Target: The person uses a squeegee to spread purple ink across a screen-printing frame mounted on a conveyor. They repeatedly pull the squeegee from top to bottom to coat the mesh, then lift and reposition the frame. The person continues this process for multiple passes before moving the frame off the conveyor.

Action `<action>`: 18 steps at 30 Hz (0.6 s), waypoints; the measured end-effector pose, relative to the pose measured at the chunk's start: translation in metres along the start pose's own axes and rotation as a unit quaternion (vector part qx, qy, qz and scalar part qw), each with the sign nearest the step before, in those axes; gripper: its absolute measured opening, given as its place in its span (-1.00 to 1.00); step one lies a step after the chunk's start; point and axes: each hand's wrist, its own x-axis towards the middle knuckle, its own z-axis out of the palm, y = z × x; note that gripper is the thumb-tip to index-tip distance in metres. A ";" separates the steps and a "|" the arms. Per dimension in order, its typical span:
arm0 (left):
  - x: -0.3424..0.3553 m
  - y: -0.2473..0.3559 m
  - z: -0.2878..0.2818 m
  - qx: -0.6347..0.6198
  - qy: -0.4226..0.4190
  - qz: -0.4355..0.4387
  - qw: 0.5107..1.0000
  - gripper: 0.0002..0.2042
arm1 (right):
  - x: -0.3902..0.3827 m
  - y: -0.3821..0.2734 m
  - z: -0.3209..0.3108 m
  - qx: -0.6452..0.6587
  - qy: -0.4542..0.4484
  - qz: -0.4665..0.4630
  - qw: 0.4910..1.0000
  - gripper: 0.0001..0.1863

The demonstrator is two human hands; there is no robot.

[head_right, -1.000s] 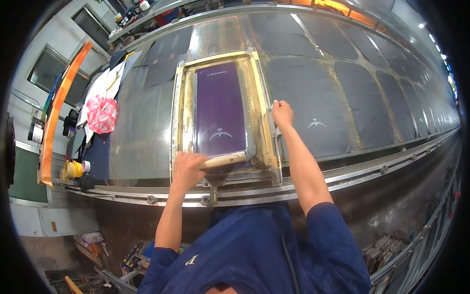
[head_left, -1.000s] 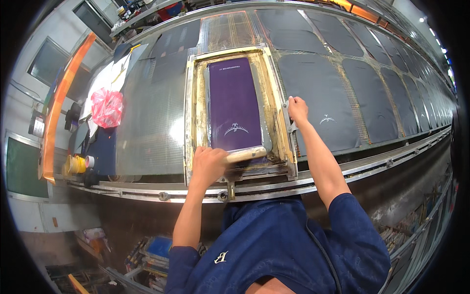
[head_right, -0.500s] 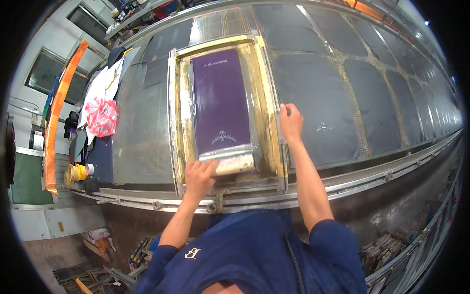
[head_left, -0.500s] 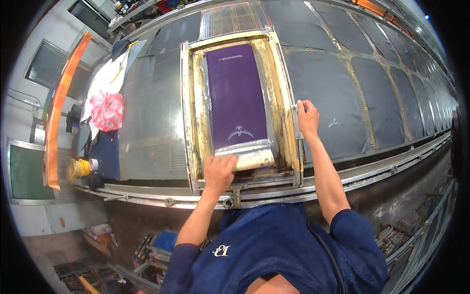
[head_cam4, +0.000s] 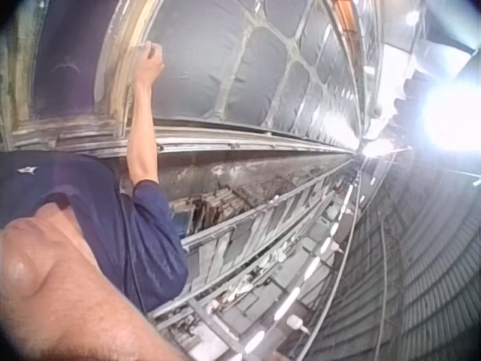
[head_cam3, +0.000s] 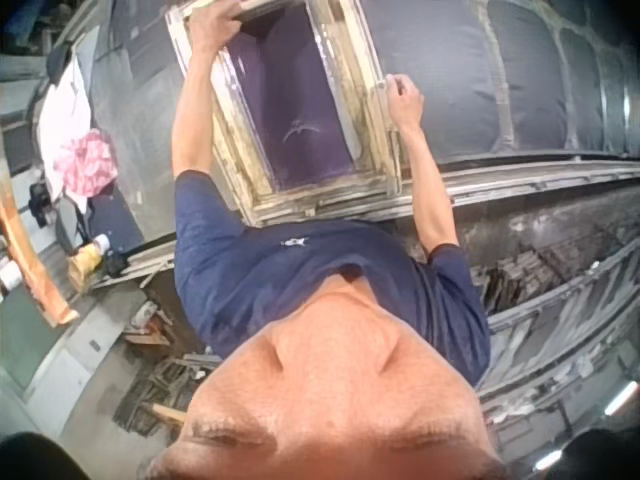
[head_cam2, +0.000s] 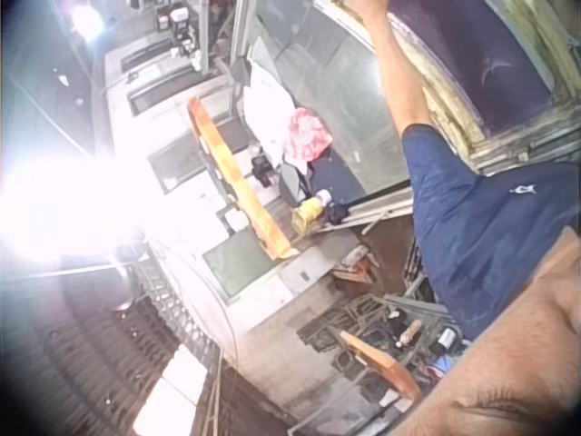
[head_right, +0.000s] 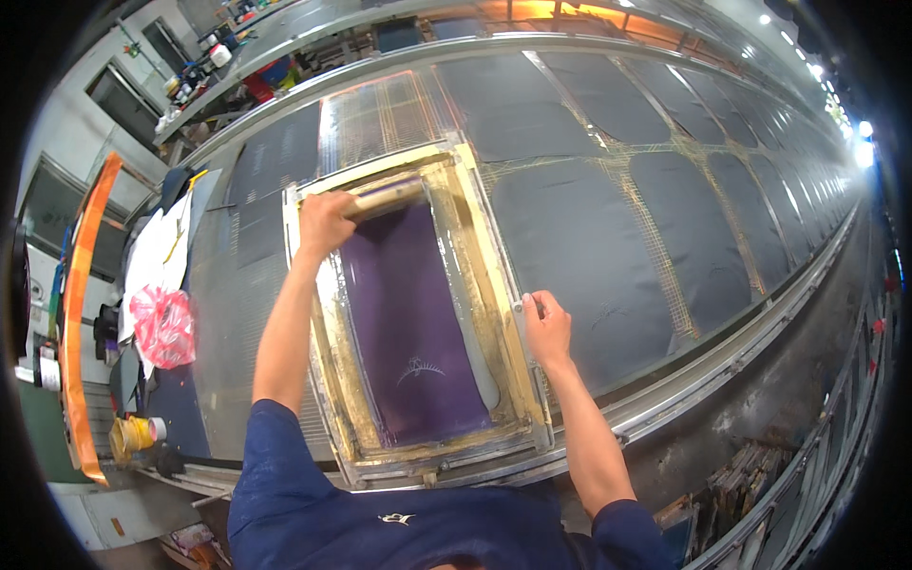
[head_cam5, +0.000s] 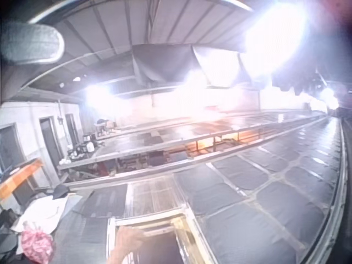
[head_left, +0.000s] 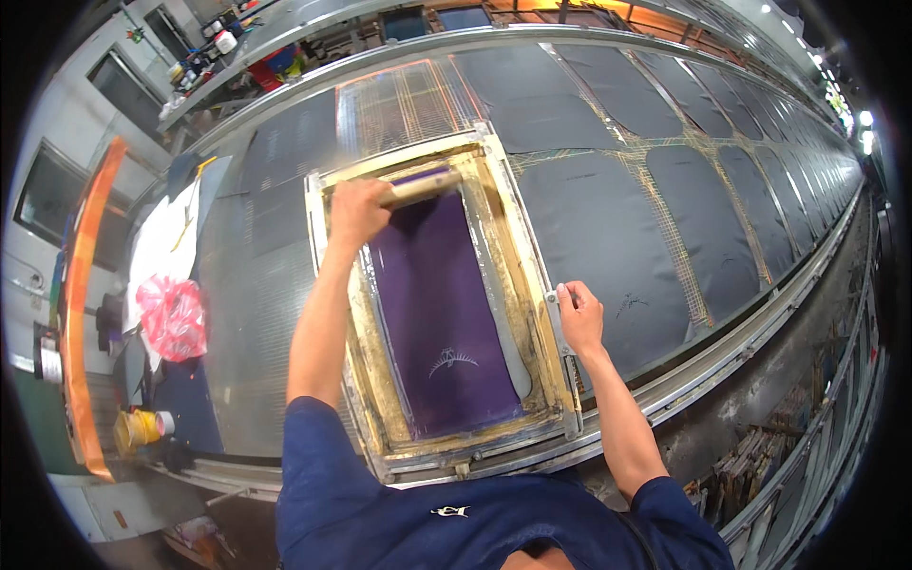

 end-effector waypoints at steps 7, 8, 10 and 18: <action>0.018 -0.004 -0.007 0.010 -0.122 -0.124 0.985 -0.71 | -0.001 0.000 -0.003 0.009 -0.002 0.010 1.000 -0.71; 0.007 -0.002 -0.007 0.019 -0.125 -0.136 0.983 -0.68 | 0.000 0.005 0.000 0.010 0.000 -0.006 1.000 -0.70; -0.025 0.011 -0.007 -0.016 -0.067 -0.099 0.993 -0.70 | -0.002 0.005 0.004 0.012 0.000 -0.023 1.000 -0.70; -0.250 0.213 -0.037 0.047 -0.085 -0.056 0.994 -0.69 | 0.015 0.009 0.001 0.026 -0.014 -0.043 0.999 -0.70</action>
